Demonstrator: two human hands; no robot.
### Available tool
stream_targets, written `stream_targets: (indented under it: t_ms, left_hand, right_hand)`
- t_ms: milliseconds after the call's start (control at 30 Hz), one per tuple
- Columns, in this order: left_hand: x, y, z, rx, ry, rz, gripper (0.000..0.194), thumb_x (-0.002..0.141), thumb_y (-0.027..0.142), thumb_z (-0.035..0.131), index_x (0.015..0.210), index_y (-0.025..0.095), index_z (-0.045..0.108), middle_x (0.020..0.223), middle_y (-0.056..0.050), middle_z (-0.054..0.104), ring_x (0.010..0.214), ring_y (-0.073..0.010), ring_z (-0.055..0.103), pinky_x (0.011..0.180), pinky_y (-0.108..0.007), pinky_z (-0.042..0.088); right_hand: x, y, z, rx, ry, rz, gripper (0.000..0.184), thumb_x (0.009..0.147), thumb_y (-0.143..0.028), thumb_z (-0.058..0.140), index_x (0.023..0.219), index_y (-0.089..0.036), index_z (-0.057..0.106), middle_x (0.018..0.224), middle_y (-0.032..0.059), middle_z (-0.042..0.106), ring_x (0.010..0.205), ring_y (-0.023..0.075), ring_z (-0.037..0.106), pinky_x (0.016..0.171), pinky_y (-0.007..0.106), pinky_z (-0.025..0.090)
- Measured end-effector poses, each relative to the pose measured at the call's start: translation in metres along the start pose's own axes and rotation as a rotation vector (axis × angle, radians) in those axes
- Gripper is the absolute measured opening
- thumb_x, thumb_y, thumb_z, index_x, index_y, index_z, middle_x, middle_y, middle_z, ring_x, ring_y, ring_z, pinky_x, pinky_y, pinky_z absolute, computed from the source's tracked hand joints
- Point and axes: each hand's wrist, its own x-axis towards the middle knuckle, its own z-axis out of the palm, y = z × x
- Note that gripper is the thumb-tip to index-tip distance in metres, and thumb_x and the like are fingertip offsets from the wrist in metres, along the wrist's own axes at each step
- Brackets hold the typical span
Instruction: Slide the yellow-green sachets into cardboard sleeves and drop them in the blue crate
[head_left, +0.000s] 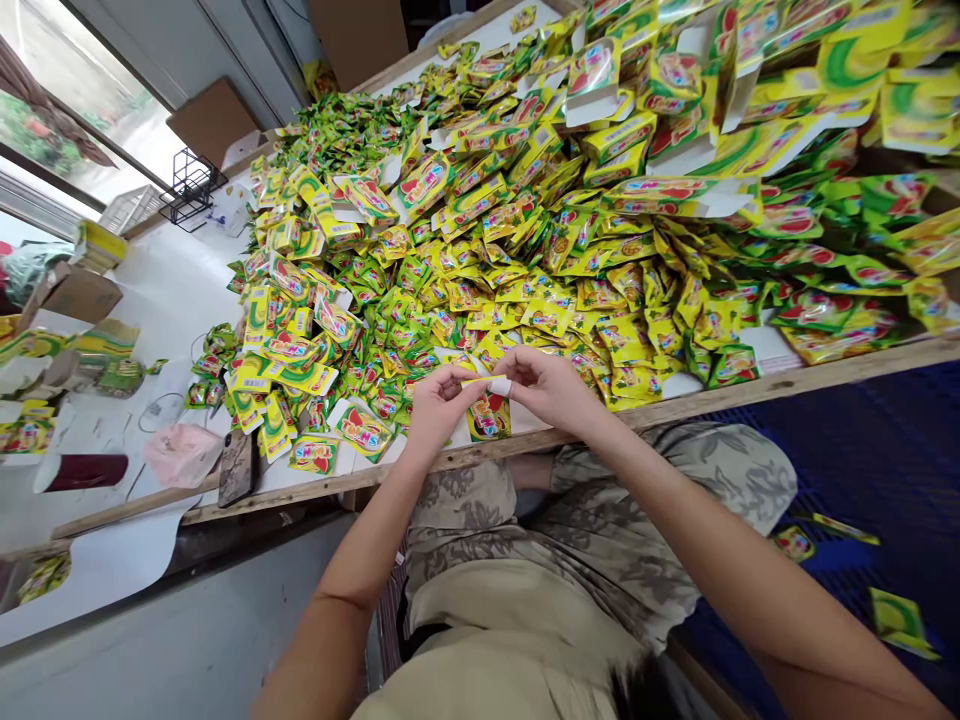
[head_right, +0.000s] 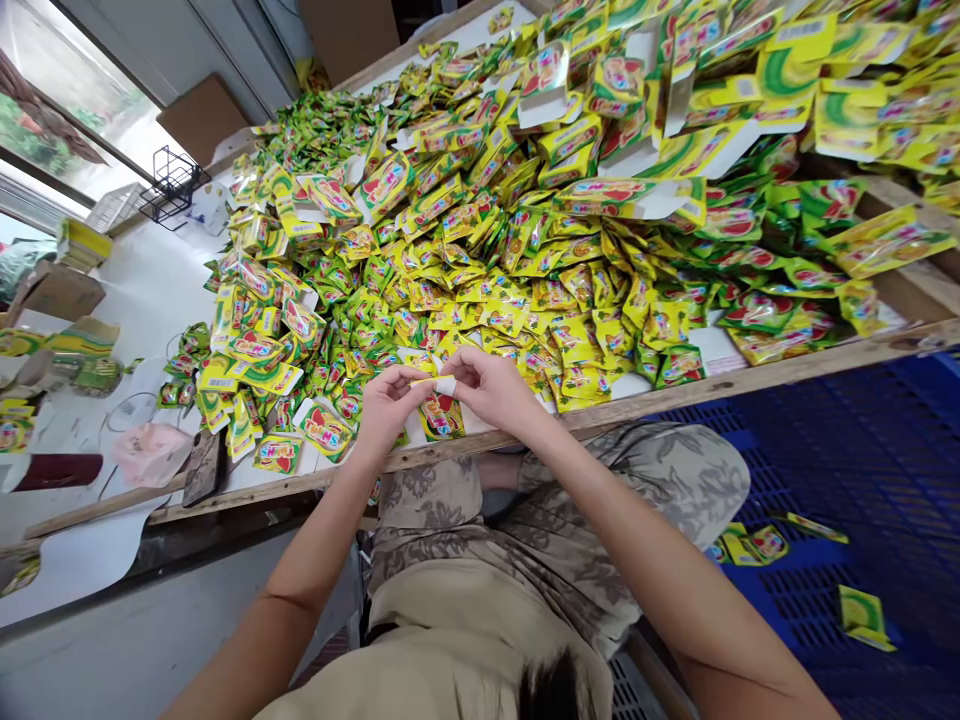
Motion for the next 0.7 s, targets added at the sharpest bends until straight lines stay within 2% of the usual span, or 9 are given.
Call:
stream_targets:
  t_ms: [133, 267, 400, 467, 567, 633, 700]
  left_hand:
    - [0.005, 0.002, 0.002, -0.003, 0.011, -0.057, 0.028, 0.066, 0.041, 0.082, 0.072, 0.017, 0.069, 0.066, 0.001, 0.064, 0.059, -0.0091, 0.055, 0.061, -0.023, 0.046]
    - [0.006, -0.004, -0.001, 0.005, 0.004, -0.064, 0.024, 0.071, 0.042, 0.079, 0.073, 0.019, 0.072, 0.069, 0.001, 0.069, 0.064, -0.0117, 0.059, 0.066, -0.026, 0.050]
    - [0.002, -0.014, -0.008, 0.092, -0.057, 0.065, 0.026, 0.084, 0.045, 0.066, 0.092, 0.023, 0.077, 0.094, -0.005, 0.076, 0.094, -0.0206, 0.068, 0.090, -0.036, 0.052]
    - [-0.001, -0.016, -0.011, 0.111, -0.104, 0.131, 0.025, 0.083, 0.043, 0.067, 0.097, 0.024, 0.077, 0.106, -0.006, 0.075, 0.107, -0.0229, 0.066, 0.099, -0.039, 0.049]
    - [-0.005, -0.018, -0.012, 0.121, -0.122, 0.118, 0.026, 0.080, 0.039, 0.072, 0.101, 0.024, 0.075, 0.111, -0.007, 0.073, 0.106, -0.0228, 0.067, 0.091, -0.037, 0.054]
    - [-0.008, -0.019, -0.009, 0.086, -0.078, 0.086, 0.027, 0.079, 0.037, 0.073, 0.102, 0.023, 0.072, 0.108, -0.008, 0.074, 0.099, -0.0212, 0.069, 0.085, -0.035, 0.055]
    - [-0.010, -0.020, -0.006, 0.023, -0.033, 0.083, 0.026, 0.077, 0.034, 0.076, 0.098, 0.021, 0.070, 0.105, -0.008, 0.074, 0.097, -0.0199, 0.069, 0.085, -0.034, 0.055]
  right_hand:
    - [0.004, 0.004, 0.001, 0.156, 0.043, 0.058, 0.035, 0.072, -0.052, 0.074, 0.076, -0.019, 0.060, 0.070, 0.0012, 0.064, 0.064, 0.0143, 0.057, 0.060, 0.028, 0.047]
    - [0.006, 0.009, -0.001, 0.123, 0.059, 0.056, 0.035, 0.074, -0.052, 0.072, 0.070, -0.019, 0.061, 0.066, 0.0006, 0.061, 0.060, 0.0132, 0.053, 0.059, 0.028, 0.045]
    - [0.001, 0.013, -0.004, 0.075, 0.026, 0.016, 0.031, 0.079, -0.050, 0.068, 0.076, -0.019, 0.065, 0.073, 0.0024, 0.066, 0.068, 0.0162, 0.059, 0.065, 0.030, 0.049]
    - [-0.004, 0.015, -0.005, 0.107, -0.010, 0.010, 0.030, 0.079, -0.049, 0.069, 0.084, -0.020, 0.066, 0.081, 0.0035, 0.069, 0.074, 0.0180, 0.064, 0.069, 0.032, 0.051]
    - [-0.011, 0.018, -0.002, 0.119, -0.019, 0.006, 0.029, 0.077, -0.043, 0.072, 0.093, -0.021, 0.063, 0.088, 0.0038, 0.071, 0.077, 0.0186, 0.067, 0.072, 0.033, 0.054]
    - [-0.015, 0.019, 0.001, 0.081, 0.012, -0.012, 0.025, 0.079, -0.038, 0.071, 0.095, -0.021, 0.062, 0.089, 0.0038, 0.070, 0.078, 0.0184, 0.067, 0.073, 0.033, 0.054]
    - [-0.017, 0.018, 0.005, 0.041, 0.033, -0.041, 0.020, 0.083, -0.036, 0.066, 0.096, -0.021, 0.061, 0.089, 0.0040, 0.069, 0.079, 0.0184, 0.067, 0.073, 0.033, 0.054]
